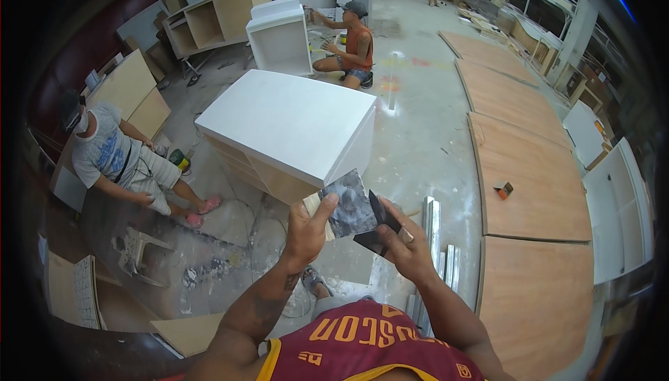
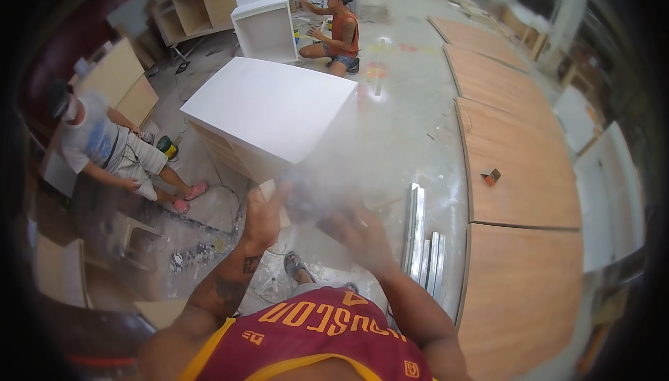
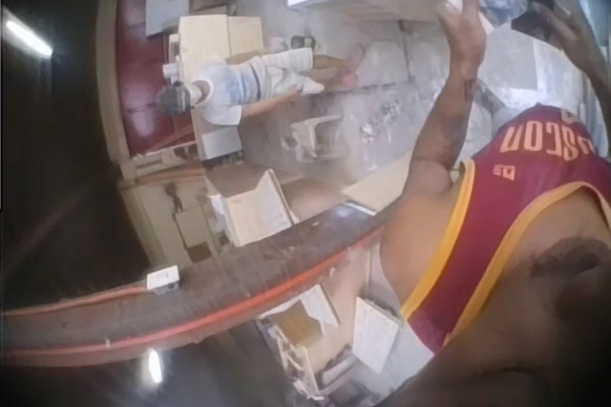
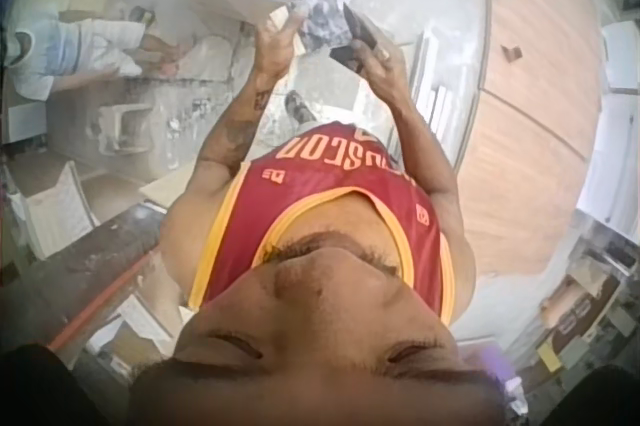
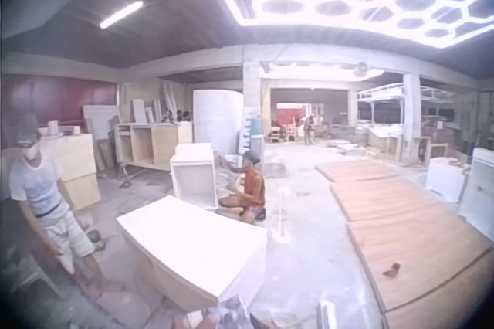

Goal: Applying and smoothing putty or filler onto a white furniture surface using a scraper tool.

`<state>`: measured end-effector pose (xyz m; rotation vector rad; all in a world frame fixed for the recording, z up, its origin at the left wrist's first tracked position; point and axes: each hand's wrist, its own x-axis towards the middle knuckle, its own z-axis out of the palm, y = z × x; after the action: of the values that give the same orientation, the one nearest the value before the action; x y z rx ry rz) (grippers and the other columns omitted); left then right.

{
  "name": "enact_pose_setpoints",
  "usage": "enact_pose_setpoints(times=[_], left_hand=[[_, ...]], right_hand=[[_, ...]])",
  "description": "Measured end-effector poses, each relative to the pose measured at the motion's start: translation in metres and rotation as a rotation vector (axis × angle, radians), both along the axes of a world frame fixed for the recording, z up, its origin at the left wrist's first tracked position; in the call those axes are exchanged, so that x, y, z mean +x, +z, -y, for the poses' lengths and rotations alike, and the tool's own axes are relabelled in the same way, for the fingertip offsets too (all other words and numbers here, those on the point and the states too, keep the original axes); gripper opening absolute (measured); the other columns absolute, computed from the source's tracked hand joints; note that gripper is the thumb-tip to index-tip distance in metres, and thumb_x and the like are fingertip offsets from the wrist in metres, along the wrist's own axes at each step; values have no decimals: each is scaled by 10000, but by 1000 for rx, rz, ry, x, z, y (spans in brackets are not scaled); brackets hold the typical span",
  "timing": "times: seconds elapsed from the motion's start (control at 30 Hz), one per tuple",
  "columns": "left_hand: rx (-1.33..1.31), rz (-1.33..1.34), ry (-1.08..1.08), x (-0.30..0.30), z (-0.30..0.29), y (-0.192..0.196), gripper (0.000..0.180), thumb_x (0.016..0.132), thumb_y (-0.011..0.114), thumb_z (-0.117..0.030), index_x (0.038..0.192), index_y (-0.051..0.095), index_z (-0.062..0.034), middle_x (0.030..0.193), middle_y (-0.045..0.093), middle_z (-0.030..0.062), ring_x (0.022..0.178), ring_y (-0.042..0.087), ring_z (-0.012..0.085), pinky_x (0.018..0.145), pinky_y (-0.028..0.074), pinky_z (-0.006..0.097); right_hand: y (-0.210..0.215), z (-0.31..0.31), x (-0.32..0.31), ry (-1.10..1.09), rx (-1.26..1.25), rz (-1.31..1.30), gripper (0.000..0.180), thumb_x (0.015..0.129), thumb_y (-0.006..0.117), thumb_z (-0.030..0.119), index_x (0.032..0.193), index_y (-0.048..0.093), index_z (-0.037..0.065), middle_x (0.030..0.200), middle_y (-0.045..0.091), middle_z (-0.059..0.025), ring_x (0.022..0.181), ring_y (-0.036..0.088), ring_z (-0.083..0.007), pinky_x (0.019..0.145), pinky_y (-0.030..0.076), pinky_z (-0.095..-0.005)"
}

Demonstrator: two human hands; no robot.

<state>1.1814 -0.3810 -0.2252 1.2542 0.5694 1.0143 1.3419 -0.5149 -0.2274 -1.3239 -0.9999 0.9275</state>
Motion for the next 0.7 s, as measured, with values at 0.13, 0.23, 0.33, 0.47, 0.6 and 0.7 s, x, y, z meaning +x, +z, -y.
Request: enact_pose_setpoints(times=[0.13,0.23,0.33,0.47,0.6,0.7], left_hand=[[53,-75,-95,7,-2,8,183,985,627,-173,995,672,4,851,645,-24,749,554,55,642,461,242],[273,-270,6,31,12,14,236,981,640,-220,875,653,-10,769,611,-24,698,530,75,595,433,272],[647,-514,-5,26,-6,-18,268,973,639,-252,854,640,-12,782,633,121,698,587,177,633,463,350],[181,-382,16,44,0,-2,408,962,667,-261,1089,521,99,1039,630,172,926,610,208,790,511,372],[196,-357,-256,61,12,-6,392,960,674,-259,1068,513,82,1021,618,149,900,594,176,773,505,342],[261,-392,-415,81,9,1,377,963,659,-252,1090,548,85,1066,621,166,942,593,206,810,499,356]], right_hand=[[-1,3,19,28,57,277,482,988,575,111,1449,464,23,1308,621,-145,1204,564,-206,1048,403,-314],[-3,15,24,-47,42,242,495,985,591,149,1448,465,29,1314,618,-156,1210,566,-210,1047,417,-331],[-8,24,32,-105,-42,351,526,998,570,288,1453,463,48,1351,591,-184,1236,564,-257,1064,413,-370],[-2,23,30,-162,61,302,537,961,560,235,1481,441,178,1267,638,-184,1092,642,-350,948,483,-382],[-1,51,19,-346,-55,339,566,945,568,190,1492,425,196,1136,683,-201,934,675,-344,866,509,-398],[-9,61,13,-462,-77,215,555,950,560,204,1488,430,171,1086,682,-214,909,667,-337,857,504,-391]])
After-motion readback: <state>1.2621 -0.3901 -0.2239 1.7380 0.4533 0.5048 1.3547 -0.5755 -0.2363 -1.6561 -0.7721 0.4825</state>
